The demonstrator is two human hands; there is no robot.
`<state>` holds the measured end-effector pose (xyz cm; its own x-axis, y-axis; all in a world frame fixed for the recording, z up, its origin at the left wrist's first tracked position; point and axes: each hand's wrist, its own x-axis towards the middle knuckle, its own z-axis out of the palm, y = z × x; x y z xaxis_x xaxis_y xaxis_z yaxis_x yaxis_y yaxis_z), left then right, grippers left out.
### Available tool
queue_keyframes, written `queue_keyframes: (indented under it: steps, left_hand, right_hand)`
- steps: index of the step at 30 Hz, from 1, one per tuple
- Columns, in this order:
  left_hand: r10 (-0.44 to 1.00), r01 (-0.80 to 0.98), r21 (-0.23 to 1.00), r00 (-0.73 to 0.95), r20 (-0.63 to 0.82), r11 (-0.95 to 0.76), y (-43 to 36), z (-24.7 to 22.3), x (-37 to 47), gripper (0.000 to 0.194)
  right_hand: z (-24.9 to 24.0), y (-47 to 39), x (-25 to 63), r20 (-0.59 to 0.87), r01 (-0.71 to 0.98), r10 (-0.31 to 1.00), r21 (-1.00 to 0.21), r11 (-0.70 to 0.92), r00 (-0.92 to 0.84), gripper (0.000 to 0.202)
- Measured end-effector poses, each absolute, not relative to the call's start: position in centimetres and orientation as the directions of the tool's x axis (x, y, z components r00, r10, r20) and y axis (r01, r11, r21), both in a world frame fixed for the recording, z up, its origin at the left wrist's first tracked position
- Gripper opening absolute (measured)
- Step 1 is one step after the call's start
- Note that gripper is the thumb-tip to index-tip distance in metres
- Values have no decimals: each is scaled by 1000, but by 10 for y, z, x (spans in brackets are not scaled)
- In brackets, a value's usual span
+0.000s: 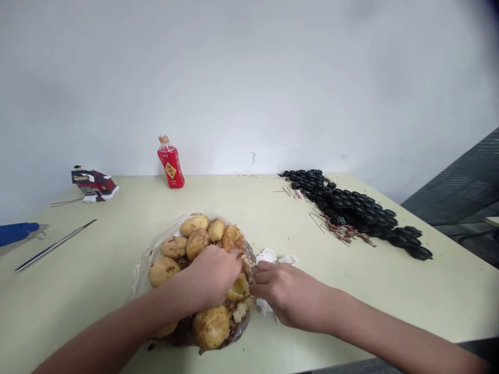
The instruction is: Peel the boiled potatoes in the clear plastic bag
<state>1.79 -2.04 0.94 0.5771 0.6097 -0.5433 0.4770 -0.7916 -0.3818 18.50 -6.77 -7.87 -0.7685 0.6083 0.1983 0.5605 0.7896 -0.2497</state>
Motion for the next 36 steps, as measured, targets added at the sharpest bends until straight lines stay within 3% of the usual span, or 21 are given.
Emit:
queue_keyframes:
  steps: [5, 9, 14, 23, 27, 33, 36]
  left_hand:
    - [608, 491, -361, 590, -531, -793, -20, 6, 16, 31]
    - [611, 505, -349, 599, -517, -790, -20, 5, 14, 31]
    - [624, 522, -348, 591, -510, -779, -15, 7, 10, 33]
    - [582, 532, -254, 647, -493, -808, -1, 12, -2, 34]
    - [570, 529, -233, 667, -480, -816, 0, 11, -4, 32]
    - [577, 523, -261, 648, -497, -812, -1, 9, -2, 27]
    - [584, 507, -300, 624, -519, -808, -2, 7, 0, 26]
  right_hand:
    - [-101, -91, 177, 487, 609, 549, -44, 792, -679, 23]
    - [-112, -104, 169, 615, 628, 505, -21, 778, -606, 20]
    - [-106, -113, 176, 634, 572, 514, -135, 809, -578, 24]
    - [-114, -101, 167, 788, 572, 540, -306, 761, -296, 31]
    - [-123, -91, 139, 816, 681, 567, -351, 643, -115, 33]
    - [-126, -79, 115, 718, 514, 693, -619, 594, 66, 23]
    - [-124, -79, 122, 602, 412, 799, -724, 554, -16, 24]
